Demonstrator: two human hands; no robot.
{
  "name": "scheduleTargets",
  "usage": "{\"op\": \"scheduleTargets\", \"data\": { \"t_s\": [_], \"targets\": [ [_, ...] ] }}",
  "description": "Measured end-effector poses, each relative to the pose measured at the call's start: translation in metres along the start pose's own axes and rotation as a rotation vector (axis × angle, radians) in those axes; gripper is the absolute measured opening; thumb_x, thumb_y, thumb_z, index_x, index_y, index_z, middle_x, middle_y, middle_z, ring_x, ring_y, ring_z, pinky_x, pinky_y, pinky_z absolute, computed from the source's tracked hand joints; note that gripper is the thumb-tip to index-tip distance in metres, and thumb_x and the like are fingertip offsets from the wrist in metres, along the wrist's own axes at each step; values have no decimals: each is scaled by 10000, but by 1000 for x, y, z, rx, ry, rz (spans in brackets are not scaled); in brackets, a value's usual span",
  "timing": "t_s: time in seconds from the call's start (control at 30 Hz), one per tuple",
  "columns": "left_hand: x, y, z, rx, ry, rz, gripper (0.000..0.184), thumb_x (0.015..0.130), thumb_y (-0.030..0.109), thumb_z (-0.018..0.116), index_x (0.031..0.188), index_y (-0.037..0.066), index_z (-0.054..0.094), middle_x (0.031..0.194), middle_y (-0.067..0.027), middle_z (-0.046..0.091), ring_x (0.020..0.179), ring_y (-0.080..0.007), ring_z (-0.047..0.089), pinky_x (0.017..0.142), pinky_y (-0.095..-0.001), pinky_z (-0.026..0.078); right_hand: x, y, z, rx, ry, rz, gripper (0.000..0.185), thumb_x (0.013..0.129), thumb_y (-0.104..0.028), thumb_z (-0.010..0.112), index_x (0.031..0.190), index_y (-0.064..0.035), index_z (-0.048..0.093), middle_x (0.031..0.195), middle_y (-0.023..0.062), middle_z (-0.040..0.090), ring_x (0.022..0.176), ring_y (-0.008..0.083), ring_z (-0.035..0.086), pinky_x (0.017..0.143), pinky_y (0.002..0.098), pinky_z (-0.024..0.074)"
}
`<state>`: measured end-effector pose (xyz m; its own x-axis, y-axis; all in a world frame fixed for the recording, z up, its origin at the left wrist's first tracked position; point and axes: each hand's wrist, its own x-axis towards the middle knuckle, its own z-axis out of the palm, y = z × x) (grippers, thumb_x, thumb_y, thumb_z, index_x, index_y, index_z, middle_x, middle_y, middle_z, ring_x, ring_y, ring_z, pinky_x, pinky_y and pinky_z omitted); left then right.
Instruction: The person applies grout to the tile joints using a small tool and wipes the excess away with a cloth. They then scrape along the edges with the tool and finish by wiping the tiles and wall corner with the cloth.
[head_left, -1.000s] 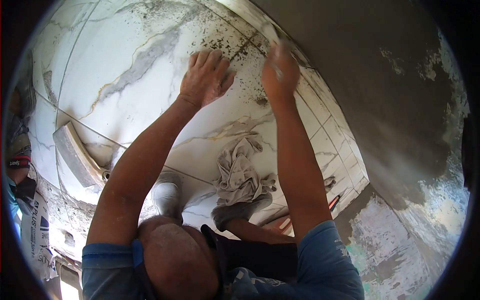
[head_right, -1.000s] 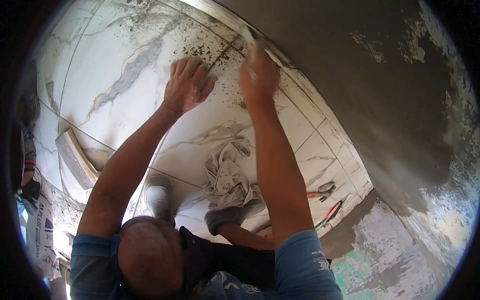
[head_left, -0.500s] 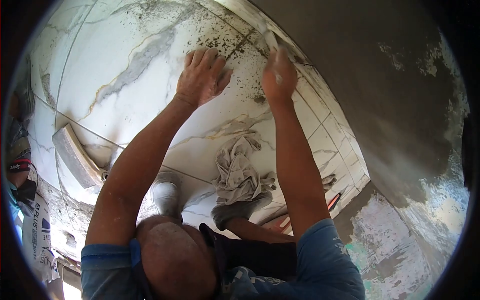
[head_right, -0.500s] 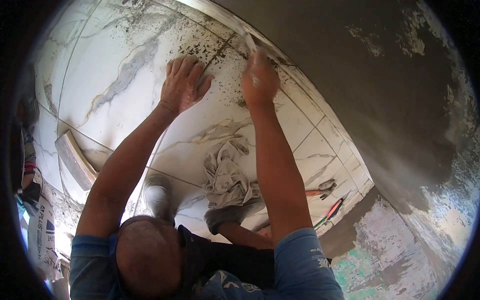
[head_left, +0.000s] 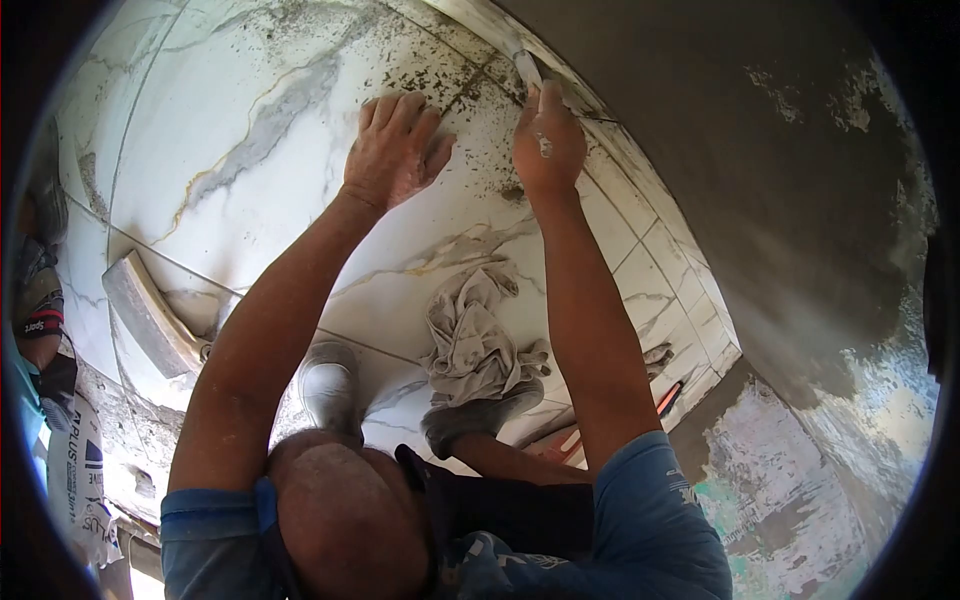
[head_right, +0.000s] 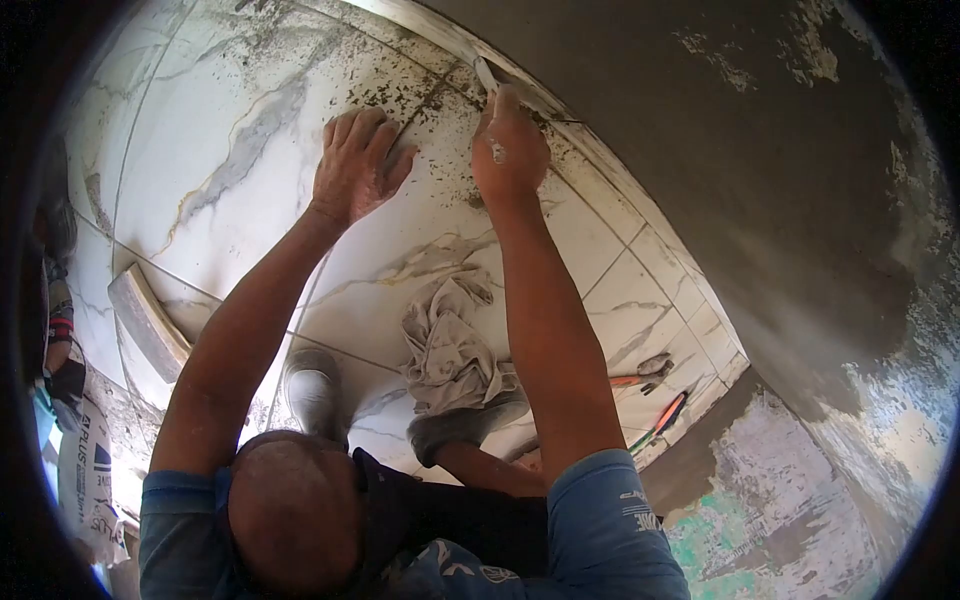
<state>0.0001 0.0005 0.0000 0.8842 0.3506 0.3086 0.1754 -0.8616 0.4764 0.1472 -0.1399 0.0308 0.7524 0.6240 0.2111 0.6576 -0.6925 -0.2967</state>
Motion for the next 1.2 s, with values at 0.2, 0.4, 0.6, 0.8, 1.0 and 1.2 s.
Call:
{"op": "scheduleTargets", "data": {
  "t_s": [0.2, 0.4, 0.6, 0.8, 1.0, 1.2],
  "targets": [
    [1, -2, 0, 7, -15, -13, 265, 844, 295, 659, 978, 75, 595, 1070, -106, 513, 1020, -275, 496, 918, -434, 406, -27, 37, -28, 10, -29, 113, 96, 952, -160, 539, 974, -69, 557, 761, 171, 643, 690, 370, 645, 574, 457, 510],
    [0, -1, 1, -6, 24, 2, 257, 841, 293, 665, 956, 77, 586, 1068, -103, 516, 1017, -265, 500, 918, -432, 407, 7, -7, 13, -43, 18, -20, 99, 963, -118, 542, 940, -39, 597, 661, 176, 597, 571, 355, 598, 515, 409, 459],
    [-1, -1, -1, -25, -19, -23, 280, 828, 264, 685, 1001, 68, 586, 1087, -112, 521, 1046, -287, 502, 923, -441, 402, -32, 38, -5, 251, 95, 85, 164, 973, -190, 535, 909, -43, 568, 685, 171, 607, 603, 363, 609, 542, 427, 479],
    [0, 0, -1, -47, -22, -24, 310, 811, 230, 709, 1039, 64, 581, 1110, -117, 525, 1074, -308, 502, 920, -450, 399, 2, -6, 12, 31, -39, 83, 78, 937, -133, 582, 964, -59, 581, 720, 171, 623, 661, 364, 634, 575, 425, 493],
    [0, 0, 0, -26, -12, -18, 285, 839, 294, 673, 997, 72, 591, 1090, -108, 510, 1074, -287, 487, 945, -443, 391, -33, 49, -7, 129, 70, 54, 96, 939, -117, 550, 1014, -73, 589, 721, 150, 622, 645, 338, 630, 571, 409, 494],
    [-1, 0, 0, -11, -39, -21, 298, 842, 298, 669, 1014, 72, 583, 1093, -108, 505, 1067, -280, 484, 944, -445, 391, -59, 84, -47, 44, -115, 267, 110, 990, -57, 489, 1042, 1, 567, 640, 133, 552, 544, 165, 524, 520, 287, 420]
  ]
}}
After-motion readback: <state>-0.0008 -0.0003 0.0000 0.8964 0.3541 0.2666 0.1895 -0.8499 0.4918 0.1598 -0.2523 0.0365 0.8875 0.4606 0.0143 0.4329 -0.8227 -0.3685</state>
